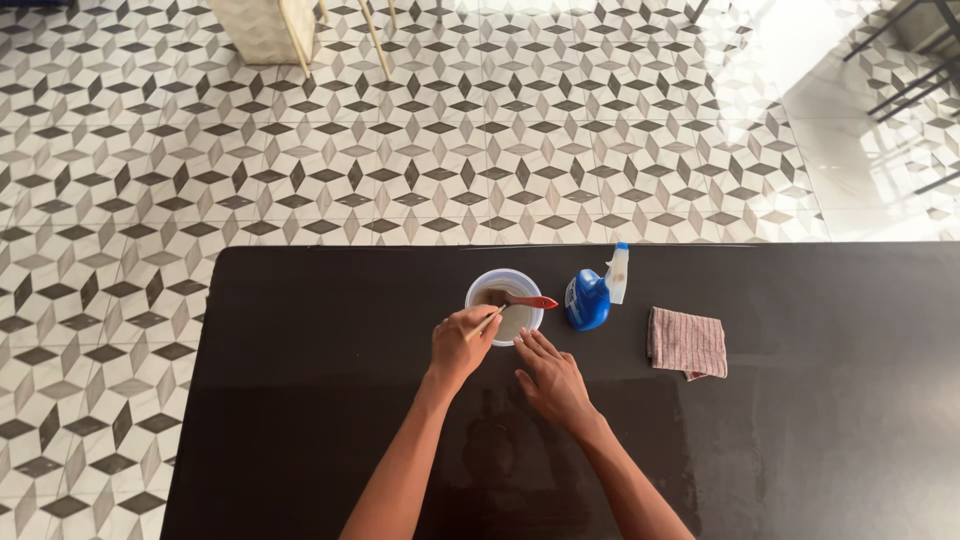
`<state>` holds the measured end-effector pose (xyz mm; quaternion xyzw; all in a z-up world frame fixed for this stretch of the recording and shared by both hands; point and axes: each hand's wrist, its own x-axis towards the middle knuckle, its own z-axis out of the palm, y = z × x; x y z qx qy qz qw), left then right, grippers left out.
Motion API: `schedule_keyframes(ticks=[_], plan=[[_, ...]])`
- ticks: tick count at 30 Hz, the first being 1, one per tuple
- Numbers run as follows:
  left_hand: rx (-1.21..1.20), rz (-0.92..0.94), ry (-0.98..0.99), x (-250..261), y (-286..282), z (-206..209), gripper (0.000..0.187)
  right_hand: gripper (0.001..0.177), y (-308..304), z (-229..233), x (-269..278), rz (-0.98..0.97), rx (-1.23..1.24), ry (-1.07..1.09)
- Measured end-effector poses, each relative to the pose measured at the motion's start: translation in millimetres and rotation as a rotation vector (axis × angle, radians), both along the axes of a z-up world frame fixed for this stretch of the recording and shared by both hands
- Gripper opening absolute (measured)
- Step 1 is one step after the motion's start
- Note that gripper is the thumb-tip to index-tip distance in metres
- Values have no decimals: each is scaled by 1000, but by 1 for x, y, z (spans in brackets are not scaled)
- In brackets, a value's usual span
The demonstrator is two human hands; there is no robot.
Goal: The person applies a liquid to a dark tabletop using a small brush, then wipes the surface with a cloth. The person repeatedly dips the brush into a container and spreads the liquid across the table, followed by wiping with a cloth.
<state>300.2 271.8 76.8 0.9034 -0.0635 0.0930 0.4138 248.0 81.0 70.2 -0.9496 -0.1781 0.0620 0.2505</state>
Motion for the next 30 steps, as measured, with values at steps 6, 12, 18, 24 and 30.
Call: schedule_keyframes(ticks=[6, 12, 18, 24, 30], plan=[[60, -35, -14, 9, 11, 13, 12, 56, 2, -2, -1, -51, 84, 35], [176, -110, 103, 15, 14, -8, 15, 54, 3, -1, -1, -55, 108, 11], [189, -115, 64, 15, 10, -29, 15, 53, 5, 1, 1, -64, 109, 16], [141, -84, 117, 13, 9, -23, 15, 53, 4, -2, 0, -67, 129, 12], [79, -95, 8, 4, 14, -10, 13, 54, 4, -6, -1, -77, 130, 23]])
